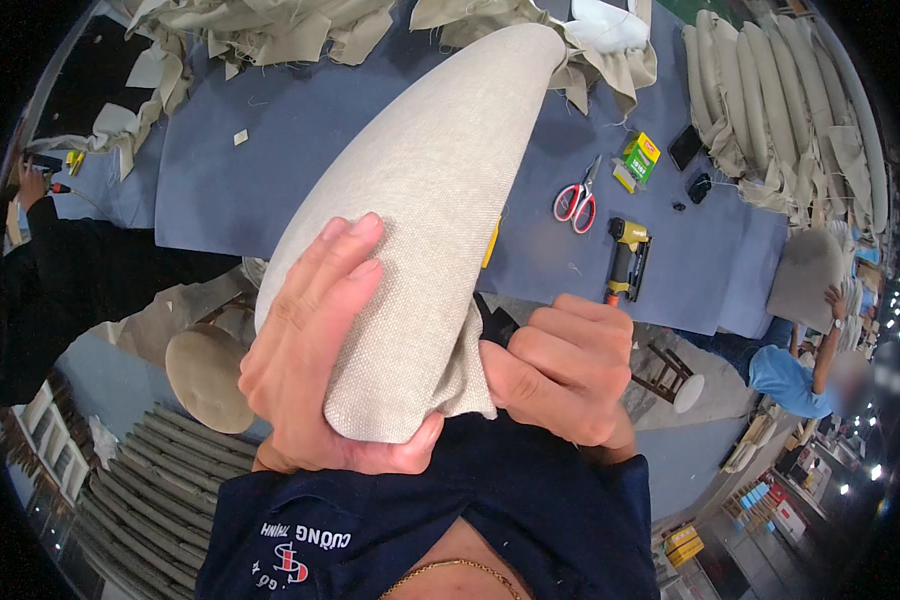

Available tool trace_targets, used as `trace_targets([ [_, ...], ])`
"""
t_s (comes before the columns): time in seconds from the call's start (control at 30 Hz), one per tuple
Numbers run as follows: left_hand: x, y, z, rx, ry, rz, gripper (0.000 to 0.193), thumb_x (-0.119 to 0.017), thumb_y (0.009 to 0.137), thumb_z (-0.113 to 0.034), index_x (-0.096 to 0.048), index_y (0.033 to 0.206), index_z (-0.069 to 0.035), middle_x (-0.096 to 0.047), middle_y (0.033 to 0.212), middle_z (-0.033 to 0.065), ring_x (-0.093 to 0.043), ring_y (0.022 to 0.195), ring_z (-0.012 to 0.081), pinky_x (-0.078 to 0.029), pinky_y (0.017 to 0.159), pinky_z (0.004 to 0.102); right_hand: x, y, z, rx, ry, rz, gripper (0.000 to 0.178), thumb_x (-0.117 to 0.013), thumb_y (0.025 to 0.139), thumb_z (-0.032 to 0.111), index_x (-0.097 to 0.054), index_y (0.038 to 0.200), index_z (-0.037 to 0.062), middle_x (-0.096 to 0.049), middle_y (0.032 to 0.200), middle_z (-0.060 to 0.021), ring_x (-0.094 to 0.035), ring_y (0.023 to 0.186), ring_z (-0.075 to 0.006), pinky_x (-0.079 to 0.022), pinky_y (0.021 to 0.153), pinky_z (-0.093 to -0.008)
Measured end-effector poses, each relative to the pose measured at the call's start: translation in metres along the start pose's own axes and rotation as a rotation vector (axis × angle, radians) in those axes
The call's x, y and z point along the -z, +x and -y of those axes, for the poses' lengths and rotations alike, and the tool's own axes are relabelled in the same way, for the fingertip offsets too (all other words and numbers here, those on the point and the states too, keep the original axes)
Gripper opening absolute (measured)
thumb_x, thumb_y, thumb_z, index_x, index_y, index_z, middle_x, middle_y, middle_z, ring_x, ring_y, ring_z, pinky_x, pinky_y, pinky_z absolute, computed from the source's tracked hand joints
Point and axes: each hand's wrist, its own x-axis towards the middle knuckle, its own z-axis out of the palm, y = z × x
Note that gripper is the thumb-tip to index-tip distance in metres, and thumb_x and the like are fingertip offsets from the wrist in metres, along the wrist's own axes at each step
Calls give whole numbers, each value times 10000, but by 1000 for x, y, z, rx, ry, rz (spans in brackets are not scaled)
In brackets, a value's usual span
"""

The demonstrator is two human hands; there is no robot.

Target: The person is upholstering a chair component, likely a seat or backrest. They use a staple gun to secure fabric over foam padding, a screwdriver to pull and tighten the material, and scissors to trim excess fabric. The process involves wrapping the foam, stapling edges, and smoothing the surface.

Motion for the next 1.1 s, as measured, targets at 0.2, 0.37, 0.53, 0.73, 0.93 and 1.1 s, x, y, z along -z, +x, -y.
trace_targets([
  [0.2,3,13,3,-73,-67,-3,721,-837,620,-210,-568,1235,53,-666,1179,304,-647,1156,449,-513,1020,490,-1,5,-5,-38,-23,-47,307,-759,547,139,-681,820,22,-423,586,-11,-401,448,-155,-269,431,-303],
  [0.37,6,36,14,-208,-242,-70,600,-898,582,-41,-566,1082,-27,-670,1074,194,-652,1107,384,-545,961,467,1,10,-8,-115,-106,-125,233,-770,649,139,-691,834,20,-469,600,-32,-423,446,-188,-303,436,-325],
  [0.53,12,50,19,-274,-263,20,589,-950,552,-29,-593,1019,-45,-680,1054,161,-660,1091,378,-563,934,465,-3,5,-22,-106,-28,-188,204,-775,730,169,-702,848,20,-499,606,-44,-452,449,-204,-319,439,-327],
  [0.73,5,57,30,-298,-357,41,575,-961,536,-15,-622,999,-51,-691,1053,163,-661,1105,384,-559,936,488,0,7,-28,-158,41,-153,164,-779,758,154,-708,836,28,-527,612,-41,-482,458,-202,-343,449,-319],
  [0.93,8,86,36,-286,-342,24,459,-868,575,52,-629,960,-20,-698,1057,192,-656,1121,368,-516,987,499,9,-13,-38,-326,-33,-183,122,-771,839,106,-704,829,4,-587,630,-72,-527,482,-195,-359,459,-304],
  [1.1,25,159,51,-407,-447,557,195,-790,728,-24,-720,907,3,-742,947,119,-687,1010,281,-499,988,408,3,-25,-33,-474,65,-203,50,-708,891,24,-702,864,-18,-575,625,-76,-525,490,-161,-375,467,-305],
])
